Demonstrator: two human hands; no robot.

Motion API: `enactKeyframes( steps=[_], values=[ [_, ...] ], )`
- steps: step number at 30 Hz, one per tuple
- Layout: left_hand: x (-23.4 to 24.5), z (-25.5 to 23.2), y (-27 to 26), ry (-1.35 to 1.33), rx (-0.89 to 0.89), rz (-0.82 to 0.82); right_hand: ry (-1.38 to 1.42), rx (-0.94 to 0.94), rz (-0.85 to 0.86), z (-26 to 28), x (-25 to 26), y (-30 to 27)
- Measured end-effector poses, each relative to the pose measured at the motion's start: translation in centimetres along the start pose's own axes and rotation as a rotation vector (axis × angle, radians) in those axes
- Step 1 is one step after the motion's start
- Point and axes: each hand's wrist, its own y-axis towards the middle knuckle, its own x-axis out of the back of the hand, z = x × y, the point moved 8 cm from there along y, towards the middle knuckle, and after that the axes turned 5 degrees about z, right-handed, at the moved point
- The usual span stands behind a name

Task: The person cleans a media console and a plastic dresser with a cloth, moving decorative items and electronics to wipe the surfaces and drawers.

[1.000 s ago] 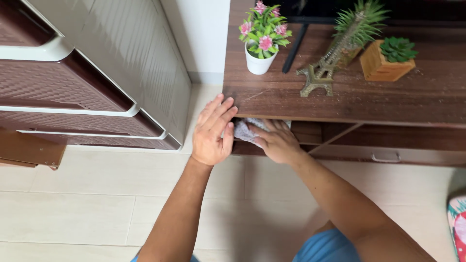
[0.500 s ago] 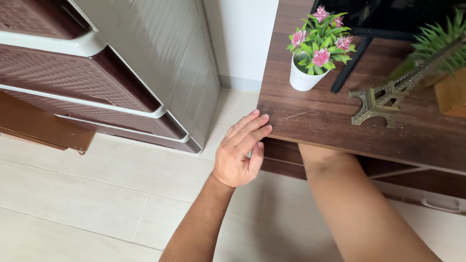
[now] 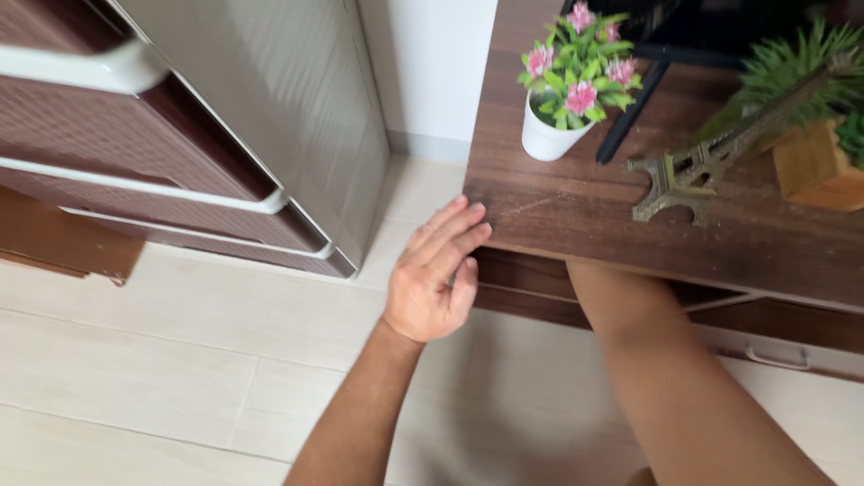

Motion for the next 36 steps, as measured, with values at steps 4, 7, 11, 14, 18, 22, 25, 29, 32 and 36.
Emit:
enactKeyframes(
  steps=[4, 7, 11, 14, 18, 22, 25, 29, 32, 36],
  values=[
    [0.4, 0.5, 0.0, 0.011, -0.014, -0.015, -0.015, -0.088, -0.040, -3.7, 0.0, 3.2],
    [-0.1, 0.2, 0.1, -0.007, -0.011, -0.004, -0.060, -0.142, -0.084, -6.6, 0.4, 0.8],
    [0.2, -0.1, 0.2, -0.004, -0.009, 0.017, -0.182, -0.156, -0.218, -5.8, 0.6, -6.8],
    [0.4, -0.2, 0.3, -0.011, -0.006, 0.051, -0.353, -0.201, -0.371, -2.7, 0.0, -15.3],
    [0.4, -0.6, 0.3, -0.039, 0.004, 0.065, -0.038, -0.252, -0.216, -0.6, -0.4, -12.8],
    [0.2, -0.4, 0.2, -0.054, -0.009, 0.070, -0.223, 0.080, -0.189, 4.9, -3.3, -2.9],
    [0.1, -0.1, -0.2, -0.058, -0.012, 0.081, -0.249, 0.309, -0.236, 8.3, -6.4, -6.5],
    [0.1, 0.0, 0.2, -0.064, -0.040, 0.068, 0.014, 0.328, -0.241, 1.8, -4.2, -17.6],
    [0.1, 0.1, 0.2, -0.065, -0.037, 0.062, 0.104, -0.137, -0.211, -5.5, -1.3, -18.9],
    [0.1, -0.7, 0.1, -0.052, -0.035, 0.053, -0.054, -0.096, -0.181, 1.4, -3.0, -19.5]
  ],
)
